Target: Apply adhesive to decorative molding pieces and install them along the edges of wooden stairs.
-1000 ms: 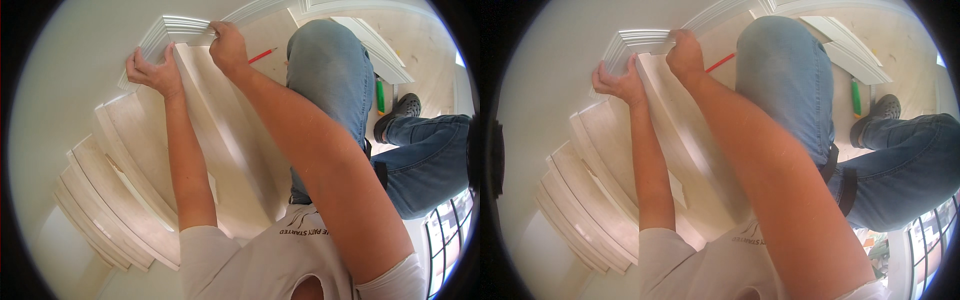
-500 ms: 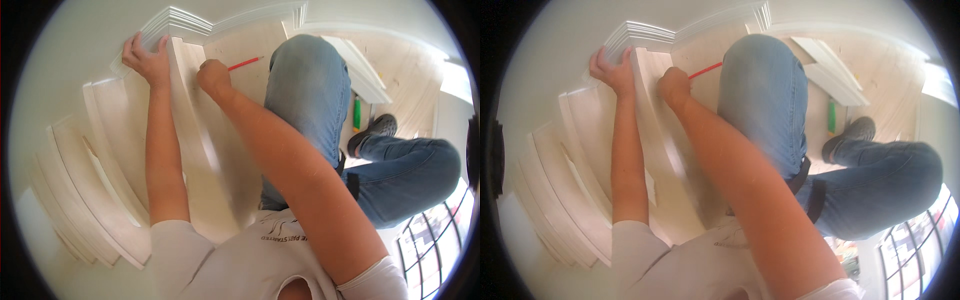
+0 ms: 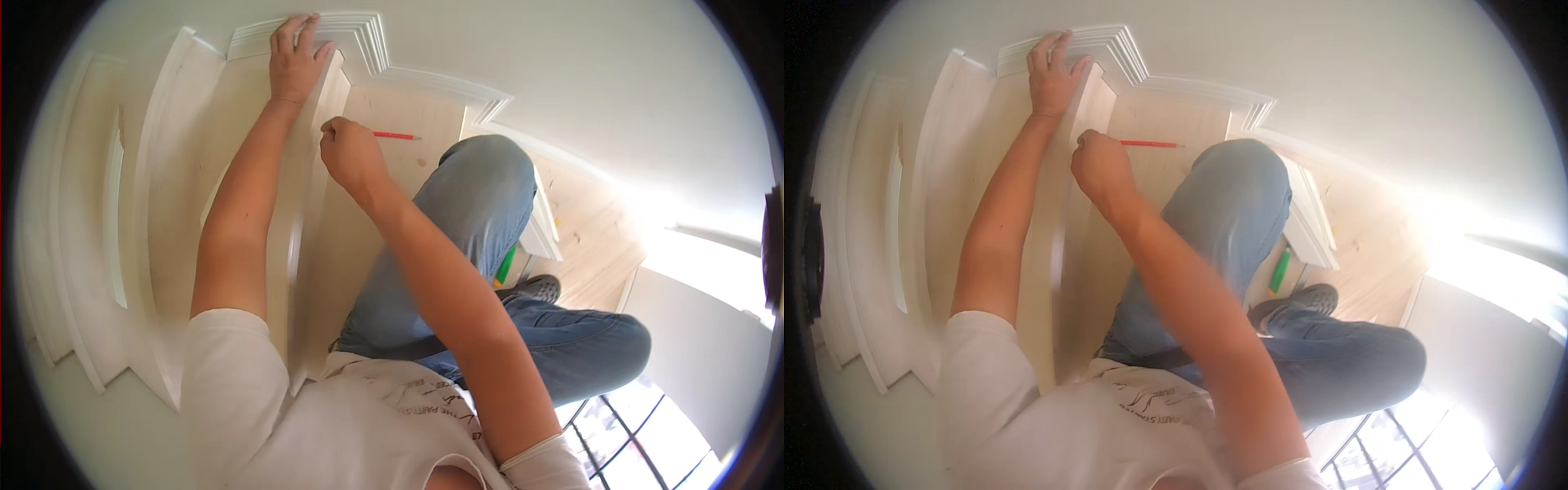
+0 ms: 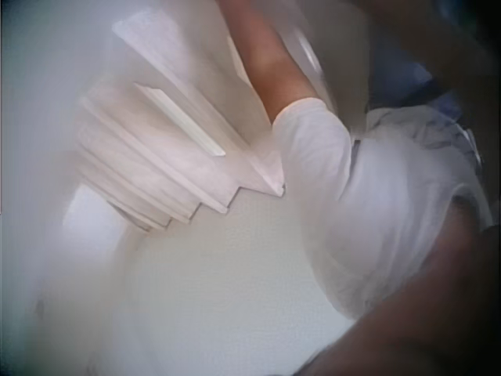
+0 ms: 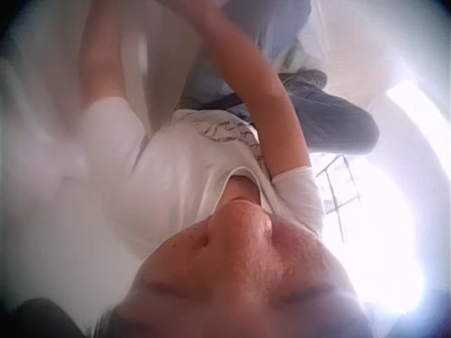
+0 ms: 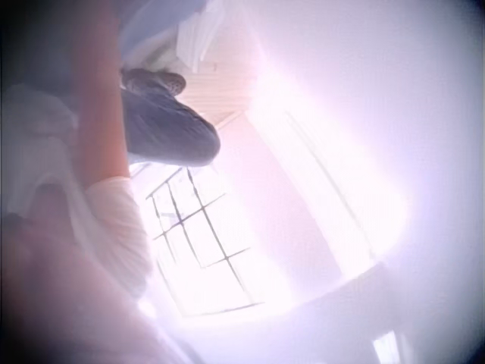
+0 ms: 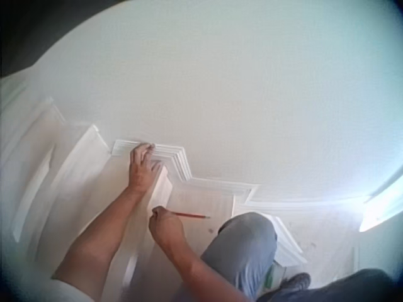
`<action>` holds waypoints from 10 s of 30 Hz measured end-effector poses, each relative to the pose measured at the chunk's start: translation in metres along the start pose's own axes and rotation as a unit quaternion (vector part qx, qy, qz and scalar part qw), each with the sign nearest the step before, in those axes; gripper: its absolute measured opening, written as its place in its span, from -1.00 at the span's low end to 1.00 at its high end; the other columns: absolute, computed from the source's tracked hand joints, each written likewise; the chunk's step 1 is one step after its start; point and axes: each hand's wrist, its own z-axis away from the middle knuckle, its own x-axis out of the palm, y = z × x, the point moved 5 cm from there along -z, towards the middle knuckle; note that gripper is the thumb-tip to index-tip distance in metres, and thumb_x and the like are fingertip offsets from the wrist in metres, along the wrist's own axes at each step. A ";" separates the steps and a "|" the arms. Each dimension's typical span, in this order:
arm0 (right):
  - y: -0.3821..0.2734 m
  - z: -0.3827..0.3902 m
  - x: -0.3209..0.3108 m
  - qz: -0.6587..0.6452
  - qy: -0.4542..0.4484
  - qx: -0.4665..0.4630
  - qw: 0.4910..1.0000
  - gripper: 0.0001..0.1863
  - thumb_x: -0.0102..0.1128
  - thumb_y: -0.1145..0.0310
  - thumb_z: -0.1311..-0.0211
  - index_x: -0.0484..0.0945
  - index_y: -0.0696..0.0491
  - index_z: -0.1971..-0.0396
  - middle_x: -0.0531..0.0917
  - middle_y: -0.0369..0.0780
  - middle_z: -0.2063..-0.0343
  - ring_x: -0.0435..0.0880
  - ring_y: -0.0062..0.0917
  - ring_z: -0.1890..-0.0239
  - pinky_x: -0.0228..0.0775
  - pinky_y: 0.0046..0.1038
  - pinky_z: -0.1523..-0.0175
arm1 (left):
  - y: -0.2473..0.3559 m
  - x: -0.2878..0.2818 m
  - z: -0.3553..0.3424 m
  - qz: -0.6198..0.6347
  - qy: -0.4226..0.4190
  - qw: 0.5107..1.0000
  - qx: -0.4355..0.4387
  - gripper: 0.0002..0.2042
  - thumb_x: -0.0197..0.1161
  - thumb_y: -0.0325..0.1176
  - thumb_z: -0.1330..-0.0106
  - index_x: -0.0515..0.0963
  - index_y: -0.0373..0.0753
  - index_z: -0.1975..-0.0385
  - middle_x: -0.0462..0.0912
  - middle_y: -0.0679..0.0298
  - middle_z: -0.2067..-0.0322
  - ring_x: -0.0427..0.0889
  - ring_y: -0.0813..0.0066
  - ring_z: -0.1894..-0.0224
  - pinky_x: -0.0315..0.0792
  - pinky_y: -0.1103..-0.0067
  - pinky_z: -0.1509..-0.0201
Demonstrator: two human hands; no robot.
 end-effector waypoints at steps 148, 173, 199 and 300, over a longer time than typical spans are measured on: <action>0.012 0.174 -0.185 0.009 0.294 -0.176 0.939 -0.66 0.24 0.56 0.06 0.64 0.11 0.18 0.55 -0.24 0.64 0.55 -0.38 0.64 0.41 -0.40 0.52 | 0.042 0.016 -0.027 0.190 -0.272 0.926 -0.181 -0.63 0.33 -0.19 -0.34 0.59 -0.40 0.07 0.64 0.13 0.17 0.58 0.28 0.09 0.43 0.38 -0.07; 0.256 -0.024 -0.224 -0.111 0.158 0.005 0.981 -0.58 0.03 0.49 -0.21 0.57 0.16 -0.08 0.66 -0.07 -0.02 0.62 -0.27 -0.09 0.47 -0.33 -0.20 | 0.101 0.082 0.105 0.080 -0.389 0.871 -0.289 -0.44 0.34 -0.15 -0.30 0.45 -0.50 -0.12 0.58 -0.08 0.05 0.56 -0.01 -0.01 0.39 0.31 -0.18; 0.229 -0.044 -0.201 -0.049 0.383 -0.022 0.922 -0.72 0.34 0.27 -0.14 0.65 -0.03 0.13 0.66 -0.25 0.19 0.69 -0.29 0.20 0.57 -0.31 0.10 | 0.111 0.126 0.064 -0.004 -0.338 0.882 -0.329 -0.35 0.27 0.11 -0.32 0.48 -0.58 0.14 0.53 -0.17 0.15 0.54 -0.10 0.09 0.45 0.20 0.02; 0.163 0.542 -0.518 0.157 0.259 0.551 0.777 -0.23 0.10 0.54 0.21 0.35 0.20 -0.22 0.56 -0.12 0.39 0.54 -0.31 0.37 0.43 -0.27 0.17 | 0.177 -0.045 0.199 0.111 -0.595 0.752 -0.259 -0.28 0.44 -0.10 -0.11 0.36 -0.33 -0.24 0.34 -0.12 -0.21 0.38 -0.05 -0.21 0.32 0.22 -0.27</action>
